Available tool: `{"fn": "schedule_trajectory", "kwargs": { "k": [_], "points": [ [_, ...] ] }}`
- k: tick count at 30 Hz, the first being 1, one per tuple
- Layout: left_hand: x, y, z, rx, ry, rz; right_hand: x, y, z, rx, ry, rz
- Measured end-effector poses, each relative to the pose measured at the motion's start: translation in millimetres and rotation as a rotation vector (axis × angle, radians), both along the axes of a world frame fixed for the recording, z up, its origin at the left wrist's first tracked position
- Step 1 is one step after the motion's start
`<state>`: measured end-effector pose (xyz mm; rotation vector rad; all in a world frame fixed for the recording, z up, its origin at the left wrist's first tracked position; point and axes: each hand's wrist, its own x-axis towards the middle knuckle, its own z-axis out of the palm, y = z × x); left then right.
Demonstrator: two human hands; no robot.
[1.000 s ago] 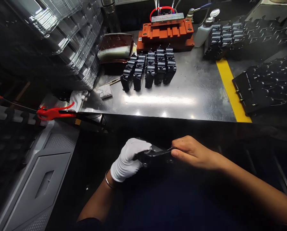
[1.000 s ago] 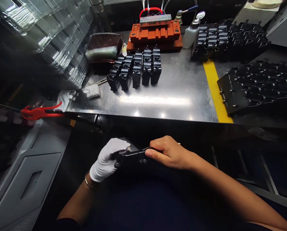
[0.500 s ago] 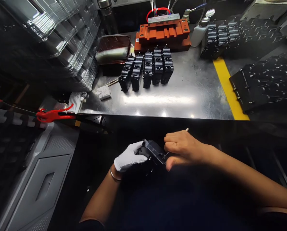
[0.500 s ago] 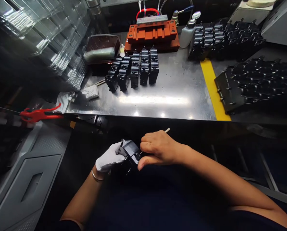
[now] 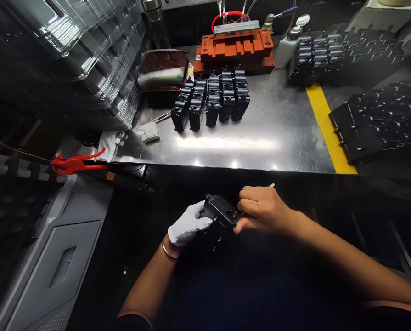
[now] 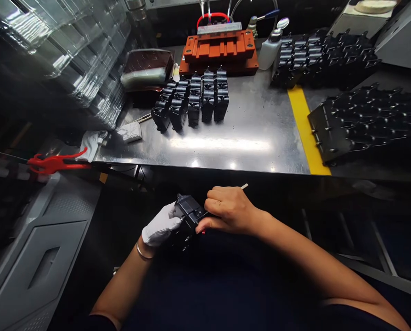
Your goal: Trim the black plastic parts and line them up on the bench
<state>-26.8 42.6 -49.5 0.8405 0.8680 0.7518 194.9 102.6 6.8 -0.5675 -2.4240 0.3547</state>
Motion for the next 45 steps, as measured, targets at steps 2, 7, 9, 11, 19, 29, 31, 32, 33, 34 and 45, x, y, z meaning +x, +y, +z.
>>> {"fn": "schedule_trajectory", "kwargs": {
  "k": [2,7,9,11,19,29,31,32,33,34,45],
  "points": [
    [0.1,0.1,0.1,0.002,-0.001,0.002,0.5,-0.1,1.6,-0.059,-0.004,0.005],
    [-2.7,0.2,0.6,0.009,0.024,-0.025,5.8,0.1,-1.7,-0.285,-0.039,0.102],
    [-6.0,1.2,2.7,0.019,0.054,-0.046,9.2,-0.1,-6.6,-0.434,-0.006,0.186],
    [-9.4,3.5,7.8,0.034,0.102,-0.074,11.3,-1.2,-10.7,-0.615,0.086,0.215],
    [-6.8,5.5,18.1,0.257,0.608,0.155,-2.5,-13.2,-18.7,-1.045,-0.025,-0.160],
    [17.4,-17.8,1.2,-0.321,-0.233,0.813,-37.2,-41.1,-61.0,-1.228,0.506,-0.469],
    [25.4,-16.1,7.1,-0.386,-0.345,0.872,-45.8,-45.3,-64.6,-1.256,0.517,-0.408],
    [27.7,-14.5,10.7,-0.421,-0.370,0.910,-47.5,-45.5,-65.9,-1.253,0.539,-0.419],
    [28.9,-12.8,14.4,-0.461,-0.385,0.933,-47.4,-44.4,-66.9,-1.235,0.571,-0.457],
    [29.1,-11.1,18.1,-0.504,-0.397,0.940,-45.9,-42.4,-67.6,-1.206,0.606,-0.505],
    [29.5,-10.3,29.0,-0.686,-0.478,0.882,-32.2,-32.7,-57.7,-0.843,0.555,-0.454]
  ]
}}
